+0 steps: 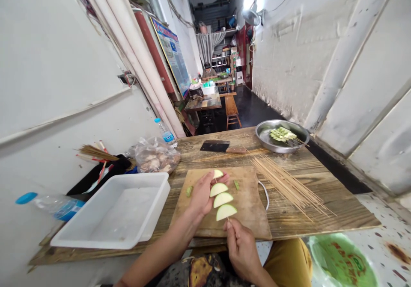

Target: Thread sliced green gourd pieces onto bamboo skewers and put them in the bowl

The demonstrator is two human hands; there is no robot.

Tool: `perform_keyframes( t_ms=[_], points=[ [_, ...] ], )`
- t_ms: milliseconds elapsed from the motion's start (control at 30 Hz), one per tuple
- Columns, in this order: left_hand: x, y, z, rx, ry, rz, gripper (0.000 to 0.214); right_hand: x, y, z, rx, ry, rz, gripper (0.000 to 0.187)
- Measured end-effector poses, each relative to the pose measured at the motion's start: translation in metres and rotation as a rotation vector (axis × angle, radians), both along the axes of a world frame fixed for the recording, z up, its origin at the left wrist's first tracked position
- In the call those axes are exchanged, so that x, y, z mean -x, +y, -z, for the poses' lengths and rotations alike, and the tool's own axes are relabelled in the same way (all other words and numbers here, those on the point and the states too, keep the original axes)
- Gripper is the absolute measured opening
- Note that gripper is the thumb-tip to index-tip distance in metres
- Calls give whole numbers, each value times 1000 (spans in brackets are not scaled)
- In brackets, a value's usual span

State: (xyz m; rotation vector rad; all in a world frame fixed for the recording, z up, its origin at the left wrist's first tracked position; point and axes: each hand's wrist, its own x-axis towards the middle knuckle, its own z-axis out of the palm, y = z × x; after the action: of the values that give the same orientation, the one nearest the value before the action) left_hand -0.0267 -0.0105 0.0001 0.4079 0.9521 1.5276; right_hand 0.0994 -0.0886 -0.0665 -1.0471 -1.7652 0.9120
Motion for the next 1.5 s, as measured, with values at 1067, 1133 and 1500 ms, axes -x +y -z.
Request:
perform_keyframes(
  t_ms=[1067,1133,1500],
  points=[
    [-1,-7,-12,-117,-69,93,27,-7,4,8,-2,-38,-42,28],
    [-5,-7,-12,-115,-51,50,26,-7,3,9,-14,-37,-42,27],
    [-14,-10,-3,-156,42,-41,32,-9,1,17,-82,-44,35,22]
  ],
)
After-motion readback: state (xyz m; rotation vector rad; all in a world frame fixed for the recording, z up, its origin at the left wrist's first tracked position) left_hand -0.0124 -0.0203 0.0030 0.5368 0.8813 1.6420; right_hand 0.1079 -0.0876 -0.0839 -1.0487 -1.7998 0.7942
